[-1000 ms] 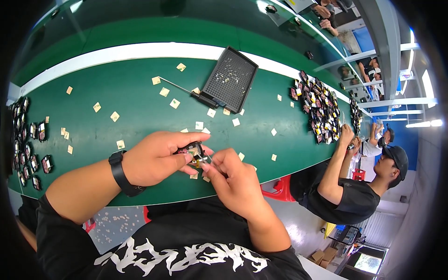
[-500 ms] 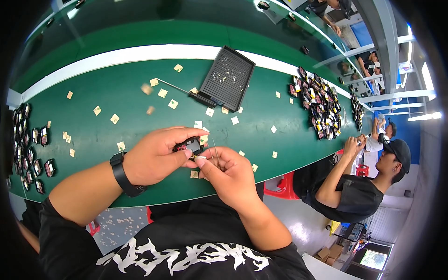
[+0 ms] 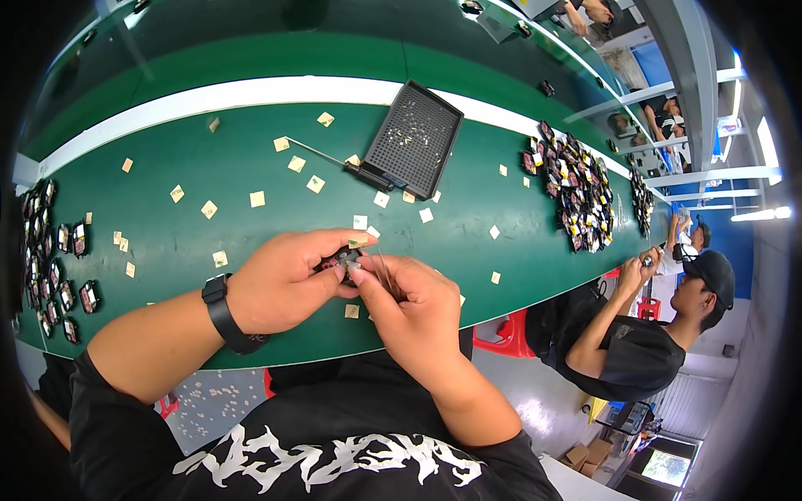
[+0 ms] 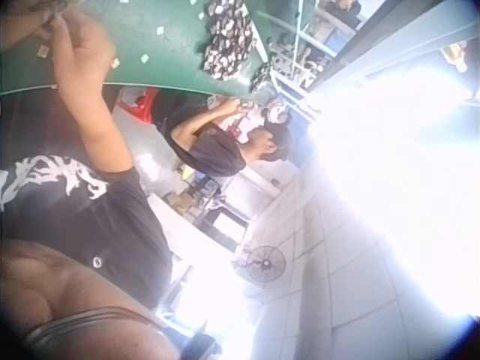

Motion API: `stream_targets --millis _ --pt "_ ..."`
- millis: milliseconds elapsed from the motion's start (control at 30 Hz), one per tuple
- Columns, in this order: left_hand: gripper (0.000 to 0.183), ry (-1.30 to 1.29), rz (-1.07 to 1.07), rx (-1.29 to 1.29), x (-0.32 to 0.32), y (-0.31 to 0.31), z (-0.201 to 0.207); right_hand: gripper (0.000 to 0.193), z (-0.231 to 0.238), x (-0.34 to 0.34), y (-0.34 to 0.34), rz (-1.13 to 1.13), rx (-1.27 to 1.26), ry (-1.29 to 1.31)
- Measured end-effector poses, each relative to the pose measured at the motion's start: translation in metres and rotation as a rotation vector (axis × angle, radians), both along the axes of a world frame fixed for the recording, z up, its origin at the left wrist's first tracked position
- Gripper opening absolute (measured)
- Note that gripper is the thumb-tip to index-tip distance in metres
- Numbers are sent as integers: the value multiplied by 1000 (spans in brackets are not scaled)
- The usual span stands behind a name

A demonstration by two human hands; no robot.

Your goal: The recorder is assembling smartwatch components at a factory workbench, using tweezers to align and install small electronic parts like batteries and sensors.

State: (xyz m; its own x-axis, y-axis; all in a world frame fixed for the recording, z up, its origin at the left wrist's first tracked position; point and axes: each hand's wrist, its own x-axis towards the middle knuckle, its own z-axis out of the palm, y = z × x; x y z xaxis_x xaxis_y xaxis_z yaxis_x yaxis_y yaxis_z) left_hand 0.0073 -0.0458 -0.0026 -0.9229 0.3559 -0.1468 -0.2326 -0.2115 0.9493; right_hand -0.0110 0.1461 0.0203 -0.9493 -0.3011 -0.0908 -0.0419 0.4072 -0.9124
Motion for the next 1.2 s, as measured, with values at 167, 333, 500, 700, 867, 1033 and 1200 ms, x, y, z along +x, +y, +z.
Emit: stream_targets --millis 167,333,500,700,867,1033,1200 --pt "48 33 -25 -21 -1 -3 2 15 4 -4 -6 77 131 226" --pt "50 26 -56 -55 -2 -3 0 16 3 -10 -3 134 88 146" --pt "51 14 -53 -55 -2 -4 1 12 4 -13 -4 26 -69 -107" --pt "51 -6 -76 5 0 -5 3 17 1 -18 -8 -88 -230 -269" --pt "51 72 -119 59 -2 -5 6 22 12 -23 -10 -69 -293 -410" --pt "53 4 -132 153 -3 -4 2 21 15 -27 -8 -31 -219 -476" --pt "53 -47 -78 262 -4 -1 -8 19 14 -26 -2 -6 -307 -482"
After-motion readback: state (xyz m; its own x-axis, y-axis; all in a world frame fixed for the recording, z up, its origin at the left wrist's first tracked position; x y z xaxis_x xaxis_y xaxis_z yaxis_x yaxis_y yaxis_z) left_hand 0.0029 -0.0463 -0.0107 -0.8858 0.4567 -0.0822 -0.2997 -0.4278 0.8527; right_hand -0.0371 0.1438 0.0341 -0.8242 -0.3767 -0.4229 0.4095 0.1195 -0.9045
